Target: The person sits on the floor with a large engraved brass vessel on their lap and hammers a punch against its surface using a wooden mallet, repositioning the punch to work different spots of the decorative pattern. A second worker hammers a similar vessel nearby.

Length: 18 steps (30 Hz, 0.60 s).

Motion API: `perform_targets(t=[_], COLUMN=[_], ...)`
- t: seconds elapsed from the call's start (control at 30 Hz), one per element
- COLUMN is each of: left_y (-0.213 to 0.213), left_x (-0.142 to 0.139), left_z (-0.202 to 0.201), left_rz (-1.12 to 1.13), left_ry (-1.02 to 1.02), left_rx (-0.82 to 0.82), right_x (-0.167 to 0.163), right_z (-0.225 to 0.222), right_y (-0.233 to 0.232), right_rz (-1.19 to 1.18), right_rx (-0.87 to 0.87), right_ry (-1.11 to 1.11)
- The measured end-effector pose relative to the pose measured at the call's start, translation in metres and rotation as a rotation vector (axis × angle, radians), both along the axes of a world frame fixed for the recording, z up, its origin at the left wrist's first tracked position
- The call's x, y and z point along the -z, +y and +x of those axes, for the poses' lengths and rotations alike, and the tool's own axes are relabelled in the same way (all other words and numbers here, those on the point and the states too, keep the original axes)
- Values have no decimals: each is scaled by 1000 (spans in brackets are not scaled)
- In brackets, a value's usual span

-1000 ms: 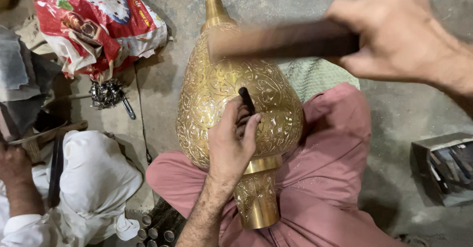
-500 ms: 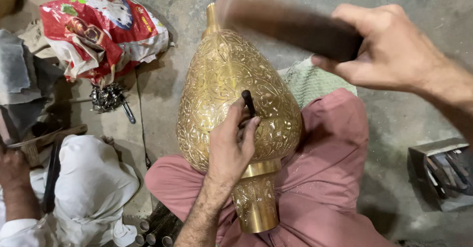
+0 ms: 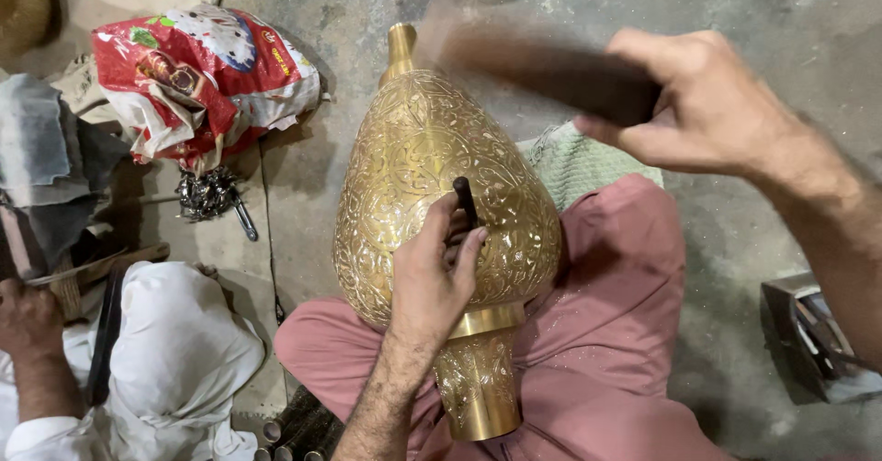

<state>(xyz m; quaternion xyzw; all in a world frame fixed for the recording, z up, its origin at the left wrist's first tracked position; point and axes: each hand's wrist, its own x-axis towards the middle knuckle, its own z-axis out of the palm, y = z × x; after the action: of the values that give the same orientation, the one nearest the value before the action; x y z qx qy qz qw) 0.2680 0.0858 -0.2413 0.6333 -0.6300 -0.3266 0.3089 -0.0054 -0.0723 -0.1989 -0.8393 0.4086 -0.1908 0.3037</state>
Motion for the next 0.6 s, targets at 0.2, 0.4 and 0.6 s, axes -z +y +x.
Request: perform_targets(t=[0.2,0.4,0.6], left_y=[-1,-6,-9], left_x=[3,8,13], left_z=[2,6,9], left_rz=[-42,-11,54], left_ry=[-13,-71,-57], left_rx=[26,46,36], right_x=[8,23,23], right_z=[-3,1,15], right_y=[0,3,2], right_rz=[-152,-63,-115], right_rx=[-36,-20,-76], right_ry=[208,350,362])
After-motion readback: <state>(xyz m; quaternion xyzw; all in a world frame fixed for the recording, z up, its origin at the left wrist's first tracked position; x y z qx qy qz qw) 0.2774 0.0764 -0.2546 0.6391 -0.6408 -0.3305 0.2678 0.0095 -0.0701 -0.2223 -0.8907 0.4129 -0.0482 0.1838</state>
